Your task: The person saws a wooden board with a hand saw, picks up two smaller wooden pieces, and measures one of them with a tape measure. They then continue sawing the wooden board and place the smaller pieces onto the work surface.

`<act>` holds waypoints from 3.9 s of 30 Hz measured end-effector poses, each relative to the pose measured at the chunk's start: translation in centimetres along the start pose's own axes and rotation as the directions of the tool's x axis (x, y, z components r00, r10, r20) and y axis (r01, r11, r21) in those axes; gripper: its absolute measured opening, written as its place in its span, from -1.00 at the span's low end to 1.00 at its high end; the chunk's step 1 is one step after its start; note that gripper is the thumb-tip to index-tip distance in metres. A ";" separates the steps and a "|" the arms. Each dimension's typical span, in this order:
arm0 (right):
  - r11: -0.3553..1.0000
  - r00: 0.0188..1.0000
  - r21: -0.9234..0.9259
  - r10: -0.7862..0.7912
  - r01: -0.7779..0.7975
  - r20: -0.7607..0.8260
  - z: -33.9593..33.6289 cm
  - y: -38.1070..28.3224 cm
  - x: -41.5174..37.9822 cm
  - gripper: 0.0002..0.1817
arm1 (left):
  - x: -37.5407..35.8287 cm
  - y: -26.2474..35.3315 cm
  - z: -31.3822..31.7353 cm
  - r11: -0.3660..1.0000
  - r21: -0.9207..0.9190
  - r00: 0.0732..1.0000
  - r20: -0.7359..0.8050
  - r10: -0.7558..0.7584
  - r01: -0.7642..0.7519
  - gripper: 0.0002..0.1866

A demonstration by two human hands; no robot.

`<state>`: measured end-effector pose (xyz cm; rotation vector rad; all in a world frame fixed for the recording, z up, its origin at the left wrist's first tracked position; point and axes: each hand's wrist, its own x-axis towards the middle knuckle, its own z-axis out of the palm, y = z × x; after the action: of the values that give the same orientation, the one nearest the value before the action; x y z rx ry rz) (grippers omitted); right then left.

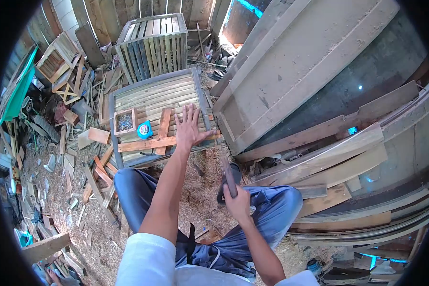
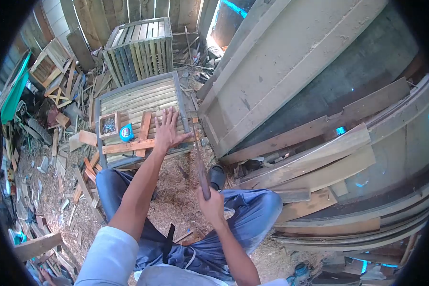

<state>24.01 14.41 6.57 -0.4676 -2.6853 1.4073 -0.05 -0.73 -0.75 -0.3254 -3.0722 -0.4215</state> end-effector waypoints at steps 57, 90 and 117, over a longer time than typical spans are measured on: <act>0.982 0.991 0.144 0.131 -0.125 -0.032 2.7 4.5 -0.7 -0.72 | 0.6 0.3 0.0 0.998 0.020 0.998 0.033 0.058 -0.059 0.25; 0.994 0.994 0.040 0.103 -0.101 -0.043 4.6 3.5 4.1 -0.72 | 0.2 0.6 -0.1 0.999 -0.011 0.999 0.016 0.038 -0.038 0.18; 0.983 0.991 0.126 0.133 -0.131 -0.010 4.6 3.1 4.0 -0.73 | -0.1 0.5 0.0 0.998 -0.048 0.999 0.003 0.045 -0.045 0.15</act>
<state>19.97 13.63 1.09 -0.6550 -2.5747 1.5848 0.16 -0.31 -0.60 -0.3964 -3.0564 -0.4943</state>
